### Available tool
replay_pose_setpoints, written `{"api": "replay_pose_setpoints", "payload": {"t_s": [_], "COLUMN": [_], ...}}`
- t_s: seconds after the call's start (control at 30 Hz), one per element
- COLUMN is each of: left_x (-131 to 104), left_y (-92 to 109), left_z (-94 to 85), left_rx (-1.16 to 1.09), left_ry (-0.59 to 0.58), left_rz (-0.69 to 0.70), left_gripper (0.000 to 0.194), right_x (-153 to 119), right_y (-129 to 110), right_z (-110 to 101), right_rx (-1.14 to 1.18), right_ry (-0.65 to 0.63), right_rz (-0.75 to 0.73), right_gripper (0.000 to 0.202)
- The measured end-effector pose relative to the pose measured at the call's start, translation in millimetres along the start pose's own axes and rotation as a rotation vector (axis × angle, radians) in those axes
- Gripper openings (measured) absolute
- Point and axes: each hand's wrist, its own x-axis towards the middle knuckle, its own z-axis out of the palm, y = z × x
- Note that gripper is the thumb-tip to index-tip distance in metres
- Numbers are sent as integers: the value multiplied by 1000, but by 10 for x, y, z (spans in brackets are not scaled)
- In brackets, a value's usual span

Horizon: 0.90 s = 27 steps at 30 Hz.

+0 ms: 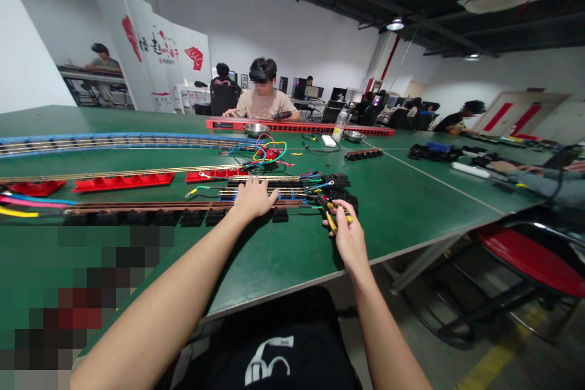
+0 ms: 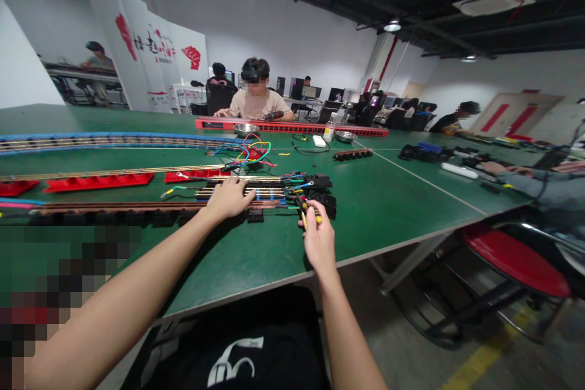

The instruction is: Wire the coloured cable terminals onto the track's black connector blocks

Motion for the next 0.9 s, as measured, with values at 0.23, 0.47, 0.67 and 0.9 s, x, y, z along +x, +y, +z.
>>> {"api": "replay_pose_setpoints", "payload": {"t_s": [0.23, 0.47, 0.67, 0.9], "left_x": [5, 9, 9, 6], "left_y": [-6, -10, -9, -2], "left_z": [20, 34, 39, 28], "left_rx": [6, 15, 20, 20], "left_ry": [7, 16, 26, 20], "left_rz": [3, 5, 10, 3], "left_gripper": [59, 59, 59, 60], "right_x": [6, -7, -75, -132], "right_y": [96, 130, 57, 77], "right_z": [-29, -21, 11, 70], "right_rx": [-34, -152, -348, -504], "right_ry": [-18, 10, -5, -43], "right_rz": [-87, -277, -401, -519], "right_gripper": [46, 35, 34, 36]}}
